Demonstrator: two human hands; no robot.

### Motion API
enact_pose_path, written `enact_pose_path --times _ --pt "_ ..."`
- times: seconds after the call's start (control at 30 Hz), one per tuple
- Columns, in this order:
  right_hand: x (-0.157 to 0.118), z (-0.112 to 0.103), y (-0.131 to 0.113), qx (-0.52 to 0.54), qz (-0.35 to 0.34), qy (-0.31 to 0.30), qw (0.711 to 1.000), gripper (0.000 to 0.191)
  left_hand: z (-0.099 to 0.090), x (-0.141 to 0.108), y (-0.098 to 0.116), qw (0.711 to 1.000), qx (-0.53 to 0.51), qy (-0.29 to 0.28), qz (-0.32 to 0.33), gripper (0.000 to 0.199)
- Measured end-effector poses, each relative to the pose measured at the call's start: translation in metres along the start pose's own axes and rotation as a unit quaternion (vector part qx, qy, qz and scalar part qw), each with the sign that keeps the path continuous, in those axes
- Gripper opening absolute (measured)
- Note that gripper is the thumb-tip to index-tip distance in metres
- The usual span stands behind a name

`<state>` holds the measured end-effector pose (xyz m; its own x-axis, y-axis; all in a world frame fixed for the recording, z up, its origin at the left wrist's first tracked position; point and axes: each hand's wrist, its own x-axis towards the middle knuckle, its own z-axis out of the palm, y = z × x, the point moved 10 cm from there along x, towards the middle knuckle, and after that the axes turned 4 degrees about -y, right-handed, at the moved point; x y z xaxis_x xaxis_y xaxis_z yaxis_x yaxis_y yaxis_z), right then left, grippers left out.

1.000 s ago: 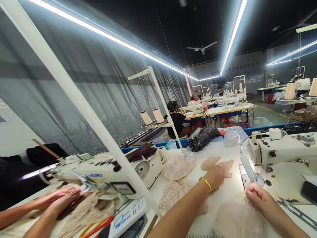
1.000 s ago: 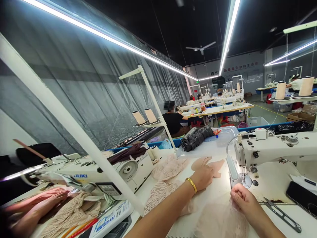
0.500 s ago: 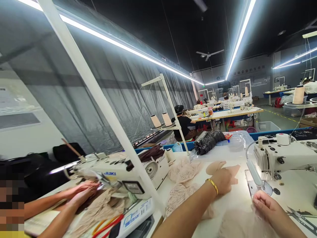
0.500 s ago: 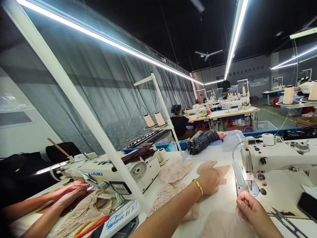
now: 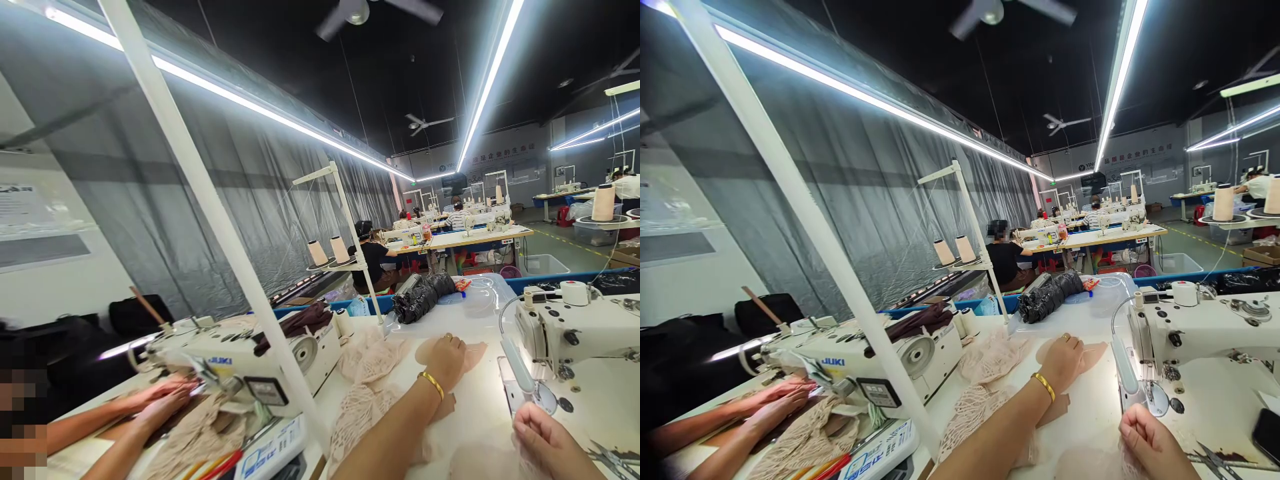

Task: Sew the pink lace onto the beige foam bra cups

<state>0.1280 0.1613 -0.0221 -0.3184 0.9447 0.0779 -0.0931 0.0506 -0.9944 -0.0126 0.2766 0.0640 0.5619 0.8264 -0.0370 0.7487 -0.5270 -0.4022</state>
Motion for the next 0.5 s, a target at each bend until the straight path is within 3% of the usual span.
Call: enact_pose_path --times 0.2,0.5 --pt "0.002 -0.001 -0.005 -0.025 -0.003 -0.005 1.0 0.073 0.012 0.01 0.017 0.999 -0.004 -0.045 0.03 0.033" --pt "0.0 0.002 -0.01 -0.035 0.003 -0.01 0.999 0.075 -0.003 0.003 -0.001 0.995 -0.095 -0.028 0.034 0.029"
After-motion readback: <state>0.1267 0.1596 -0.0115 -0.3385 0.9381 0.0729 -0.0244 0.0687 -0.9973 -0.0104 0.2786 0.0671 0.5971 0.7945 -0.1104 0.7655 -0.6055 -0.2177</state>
